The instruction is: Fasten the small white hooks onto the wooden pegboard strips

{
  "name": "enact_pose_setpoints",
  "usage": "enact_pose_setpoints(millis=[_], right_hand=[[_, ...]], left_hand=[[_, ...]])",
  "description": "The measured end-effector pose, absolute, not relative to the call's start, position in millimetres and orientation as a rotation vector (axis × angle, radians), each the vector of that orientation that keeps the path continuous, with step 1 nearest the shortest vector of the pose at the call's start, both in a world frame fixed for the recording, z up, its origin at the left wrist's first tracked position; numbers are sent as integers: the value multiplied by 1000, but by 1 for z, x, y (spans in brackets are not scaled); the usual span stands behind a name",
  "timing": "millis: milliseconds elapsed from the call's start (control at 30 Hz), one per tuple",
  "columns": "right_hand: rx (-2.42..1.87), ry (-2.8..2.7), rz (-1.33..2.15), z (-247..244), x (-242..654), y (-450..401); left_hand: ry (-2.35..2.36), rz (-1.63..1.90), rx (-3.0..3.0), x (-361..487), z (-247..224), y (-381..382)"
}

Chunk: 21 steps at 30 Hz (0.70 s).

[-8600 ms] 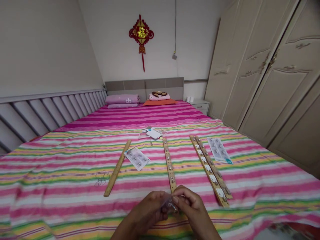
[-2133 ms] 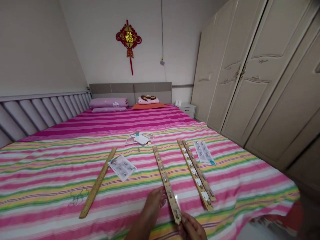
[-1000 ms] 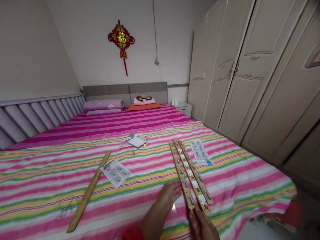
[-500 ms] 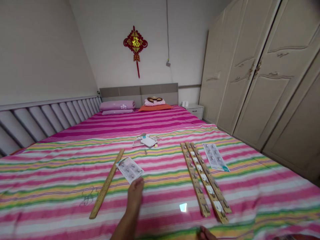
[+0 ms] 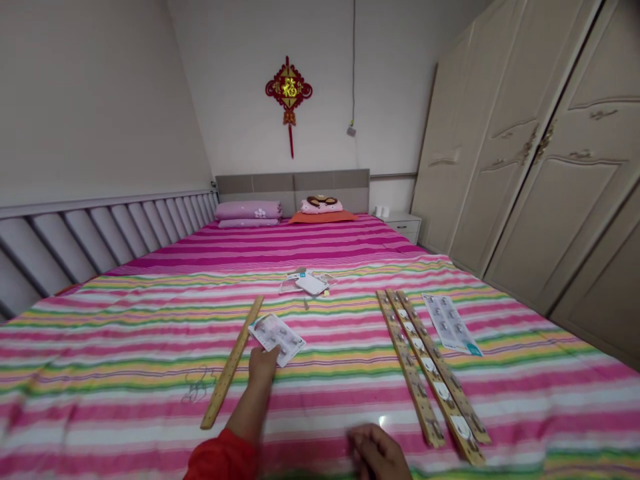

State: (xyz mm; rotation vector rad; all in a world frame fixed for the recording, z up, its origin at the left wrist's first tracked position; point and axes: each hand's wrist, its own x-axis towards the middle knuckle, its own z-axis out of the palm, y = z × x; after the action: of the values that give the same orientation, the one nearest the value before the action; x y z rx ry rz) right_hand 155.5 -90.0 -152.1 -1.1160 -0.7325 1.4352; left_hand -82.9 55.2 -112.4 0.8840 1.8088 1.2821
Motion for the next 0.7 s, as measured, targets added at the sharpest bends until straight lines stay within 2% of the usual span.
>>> enact_pose_setpoints(millis=[233, 500, 600, 700], right_hand=[[-1123, -790, 1431, -125, 149, -59], [-972, -785, 1600, -125, 145, -48], [-967, -661, 1610, -125, 155, -53], [-995, -529, 1515, -123, 169, -57]], left_hand=[[1427, 1344, 931, -57, -108, 12], [1077, 1168, 1027, 2, -107, -46], [1195, 1065, 1238, -12, -101, -48], [1620, 1226, 1553, -56, -97, -40]])
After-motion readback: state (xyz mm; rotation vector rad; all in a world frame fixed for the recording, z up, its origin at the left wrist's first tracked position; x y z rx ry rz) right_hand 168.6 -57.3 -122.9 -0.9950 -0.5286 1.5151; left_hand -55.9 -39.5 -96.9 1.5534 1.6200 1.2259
